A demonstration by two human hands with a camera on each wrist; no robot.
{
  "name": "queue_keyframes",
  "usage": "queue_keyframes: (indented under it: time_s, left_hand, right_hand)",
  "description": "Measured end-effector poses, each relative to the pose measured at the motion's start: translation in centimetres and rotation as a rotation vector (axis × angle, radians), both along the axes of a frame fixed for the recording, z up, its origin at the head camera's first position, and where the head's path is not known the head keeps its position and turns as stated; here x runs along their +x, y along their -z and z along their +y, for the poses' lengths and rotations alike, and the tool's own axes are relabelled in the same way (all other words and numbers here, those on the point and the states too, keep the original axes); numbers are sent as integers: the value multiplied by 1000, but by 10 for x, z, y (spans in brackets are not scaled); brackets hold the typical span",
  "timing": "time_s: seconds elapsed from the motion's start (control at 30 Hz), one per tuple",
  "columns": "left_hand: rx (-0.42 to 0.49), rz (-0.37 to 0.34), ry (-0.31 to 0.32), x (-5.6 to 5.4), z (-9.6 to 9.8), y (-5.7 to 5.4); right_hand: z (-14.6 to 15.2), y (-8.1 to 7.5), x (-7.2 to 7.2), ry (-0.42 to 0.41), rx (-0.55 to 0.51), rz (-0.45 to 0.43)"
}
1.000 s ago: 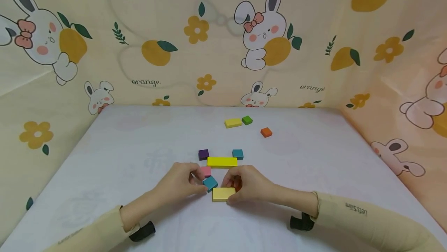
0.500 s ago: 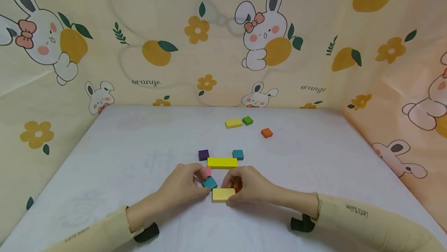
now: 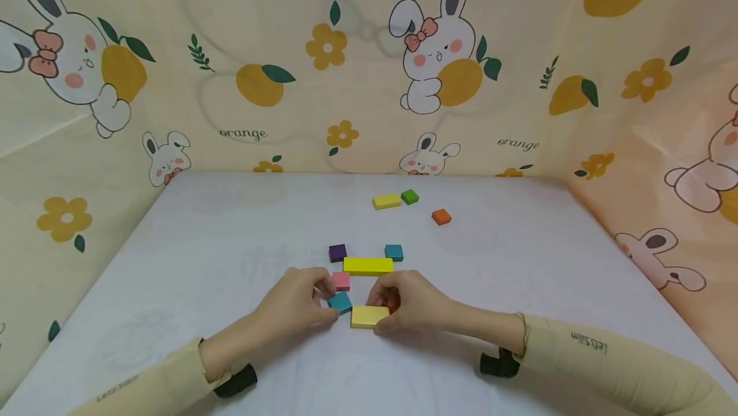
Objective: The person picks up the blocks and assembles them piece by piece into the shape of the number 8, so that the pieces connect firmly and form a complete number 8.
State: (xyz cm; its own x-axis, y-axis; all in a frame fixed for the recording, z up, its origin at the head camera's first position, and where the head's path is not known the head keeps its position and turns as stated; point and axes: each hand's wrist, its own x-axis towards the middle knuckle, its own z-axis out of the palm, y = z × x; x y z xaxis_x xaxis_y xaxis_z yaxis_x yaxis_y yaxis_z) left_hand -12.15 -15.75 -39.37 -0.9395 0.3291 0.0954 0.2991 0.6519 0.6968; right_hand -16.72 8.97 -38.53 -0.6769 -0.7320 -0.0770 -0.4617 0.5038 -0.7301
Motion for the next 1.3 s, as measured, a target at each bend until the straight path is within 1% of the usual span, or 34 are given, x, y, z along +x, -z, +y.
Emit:
queue_keyframes:
  time_s: [0.23,0.47,0.57,0.67,0.8,0.9,1.0,1.1,1.2,1.3]
  left_hand:
    - [11,-19,5,1,0,0]
    - [15,-12,5,2,-1,-1]
    - [30,-10,-2,1,-4,-2]
    - [73,2,-8,-6,-9,-1]
    - [106,6,2,-19,-16,3]
    - [84,-12,21,-28,-19,8]
    - [60,-28,40,-35,-19,11]
    - [51,-39,57,-38,-18,11]
    - [48,-39,71,-38,-17,9]
    - [34,-33,73,-38,-18,8]
  right_hand:
    - [0,1,-1,4,3,-3]
    - [0,2,-1,3,1,1]
    - [1,3,-1,1,0,2]
    - [1,3,-1,3,5,2]
    - [1,3,-1,13,11,-4]
    - [1,4,-1,15,13,-8]
    - [1,4,-1,15,14,-13]
    - [0,4,-2,18,15,-20]
    - [0,4,-2,17,13,-21]
    - [1,3,-2,14,15,-9]
